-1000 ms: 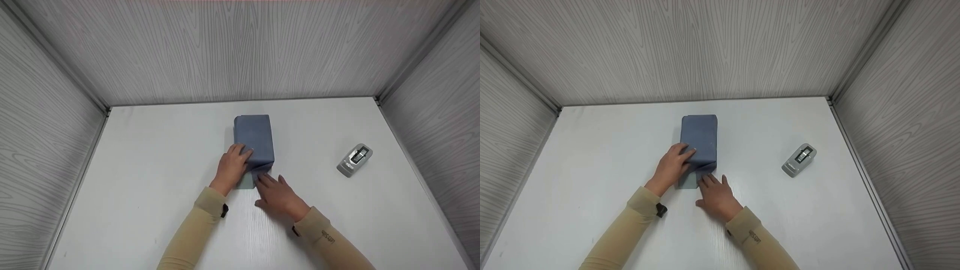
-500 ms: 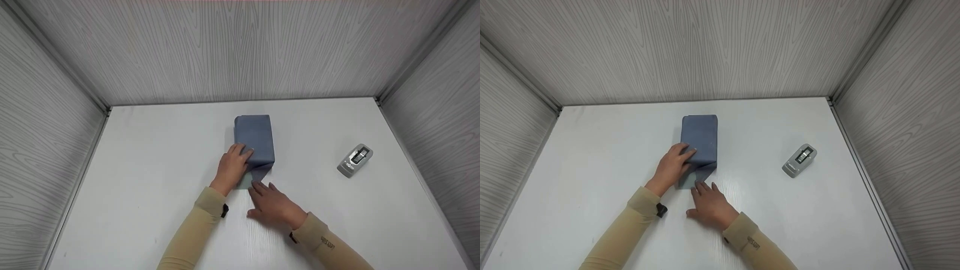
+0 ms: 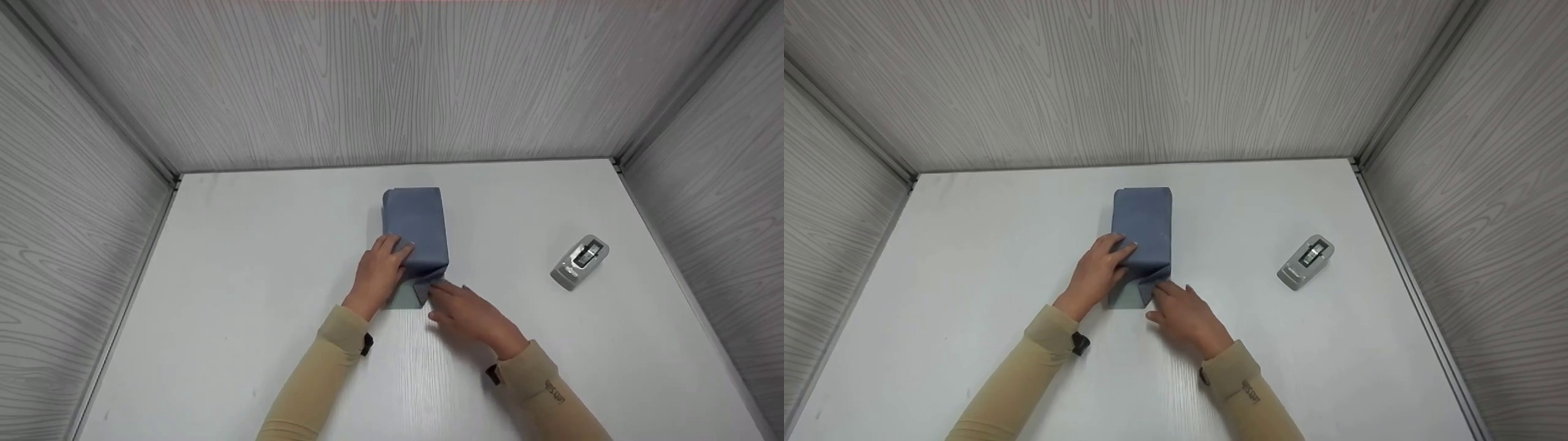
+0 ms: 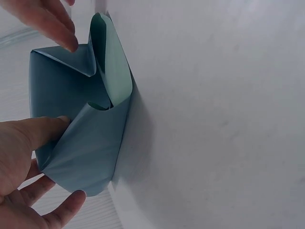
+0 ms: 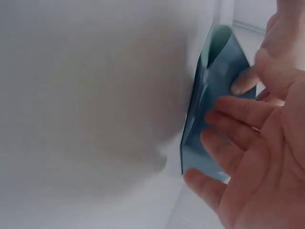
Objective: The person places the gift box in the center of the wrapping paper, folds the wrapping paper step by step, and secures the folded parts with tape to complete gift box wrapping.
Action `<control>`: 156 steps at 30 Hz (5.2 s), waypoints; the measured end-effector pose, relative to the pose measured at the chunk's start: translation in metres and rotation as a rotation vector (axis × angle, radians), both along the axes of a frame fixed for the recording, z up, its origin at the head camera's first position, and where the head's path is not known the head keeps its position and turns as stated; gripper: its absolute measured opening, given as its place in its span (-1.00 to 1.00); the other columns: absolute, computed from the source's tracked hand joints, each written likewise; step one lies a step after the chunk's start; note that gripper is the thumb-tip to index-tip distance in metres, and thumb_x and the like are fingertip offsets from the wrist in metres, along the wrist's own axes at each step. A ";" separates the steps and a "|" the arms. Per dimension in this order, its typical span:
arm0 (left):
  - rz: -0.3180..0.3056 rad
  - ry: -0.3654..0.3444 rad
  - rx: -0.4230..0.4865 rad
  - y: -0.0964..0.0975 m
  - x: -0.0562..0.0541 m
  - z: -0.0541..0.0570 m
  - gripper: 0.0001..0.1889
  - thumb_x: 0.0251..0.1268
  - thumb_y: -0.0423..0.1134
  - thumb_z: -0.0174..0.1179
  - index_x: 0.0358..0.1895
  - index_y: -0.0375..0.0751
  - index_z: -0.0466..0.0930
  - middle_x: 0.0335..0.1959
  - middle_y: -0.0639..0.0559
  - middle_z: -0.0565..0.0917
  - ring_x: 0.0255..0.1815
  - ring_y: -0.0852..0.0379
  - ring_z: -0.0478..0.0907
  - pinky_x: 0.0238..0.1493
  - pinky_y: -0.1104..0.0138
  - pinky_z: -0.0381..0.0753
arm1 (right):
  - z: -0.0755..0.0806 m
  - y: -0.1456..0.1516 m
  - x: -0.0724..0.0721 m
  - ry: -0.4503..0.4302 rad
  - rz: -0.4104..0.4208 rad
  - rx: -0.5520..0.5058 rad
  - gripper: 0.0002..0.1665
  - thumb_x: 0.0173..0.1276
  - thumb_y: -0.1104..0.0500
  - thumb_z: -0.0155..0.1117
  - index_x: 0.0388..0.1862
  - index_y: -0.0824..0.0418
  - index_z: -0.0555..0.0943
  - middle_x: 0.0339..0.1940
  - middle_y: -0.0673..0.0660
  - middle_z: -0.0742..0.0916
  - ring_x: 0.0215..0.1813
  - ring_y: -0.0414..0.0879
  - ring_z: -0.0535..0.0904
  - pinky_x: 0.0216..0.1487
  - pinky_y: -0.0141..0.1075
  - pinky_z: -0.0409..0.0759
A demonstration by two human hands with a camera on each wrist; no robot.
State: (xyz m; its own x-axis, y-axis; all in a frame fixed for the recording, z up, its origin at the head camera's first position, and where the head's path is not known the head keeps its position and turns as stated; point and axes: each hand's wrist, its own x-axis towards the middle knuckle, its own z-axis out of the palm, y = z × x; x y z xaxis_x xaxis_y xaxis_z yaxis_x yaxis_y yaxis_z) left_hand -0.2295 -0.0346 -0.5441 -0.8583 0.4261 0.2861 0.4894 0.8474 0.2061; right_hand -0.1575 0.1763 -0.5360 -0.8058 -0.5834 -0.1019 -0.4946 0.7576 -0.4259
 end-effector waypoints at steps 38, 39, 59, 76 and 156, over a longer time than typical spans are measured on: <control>-0.009 0.006 -0.011 0.000 0.001 0.000 -0.52 0.28 -0.17 0.35 0.27 -0.02 0.57 0.27 -0.10 0.44 0.35 -0.05 0.32 -0.02 0.06 0.57 | -0.013 -0.014 -0.005 0.266 0.062 0.304 -0.23 0.39 -0.23 0.21 0.34 0.30 0.47 0.30 0.42 0.43 0.35 0.26 0.34 0.24 0.19 0.37; -0.010 0.004 -0.012 0.000 0.001 0.000 -0.53 0.28 -0.17 0.35 0.27 -0.02 0.57 0.27 -0.11 0.44 0.35 -0.05 0.32 -0.02 0.06 0.57 | -0.013 -0.015 -0.003 0.252 0.058 0.310 -0.21 0.38 -0.26 0.20 0.35 0.29 0.47 0.32 0.44 0.41 0.37 0.28 0.32 0.25 0.20 0.34; -0.012 -0.002 -0.011 -0.001 0.001 0.000 -0.53 0.29 -0.18 0.34 0.28 -0.02 0.57 0.27 -0.12 0.45 0.34 -0.06 0.32 -0.01 0.06 0.57 | -0.010 -0.021 0.004 -0.042 0.055 0.267 -0.12 0.33 -0.43 0.10 0.52 -0.06 0.30 0.48 0.59 0.03 0.51 0.43 -0.14 0.39 0.25 0.04; 0.005 0.006 -0.021 0.000 0.001 -0.001 -0.53 0.28 -0.19 0.35 0.27 0.02 0.58 0.27 -0.10 0.45 0.34 -0.07 0.32 -0.02 0.07 0.57 | -0.002 -0.012 -0.024 -0.024 -0.114 -0.092 -0.41 0.47 0.10 0.21 0.35 0.40 0.41 0.35 0.28 0.47 0.36 0.09 0.40 0.31 -0.08 0.37; -0.005 0.034 -0.006 -0.001 0.000 -0.003 -0.54 0.24 -0.23 0.38 0.24 -0.01 0.61 0.23 -0.11 0.46 0.30 -0.04 0.35 -0.09 0.08 0.60 | 0.004 -0.013 -0.062 0.270 -0.242 0.006 -0.13 0.16 0.21 0.53 0.45 0.04 0.39 0.44 0.20 0.34 -0.05 0.16 0.65 -0.14 -0.03 0.62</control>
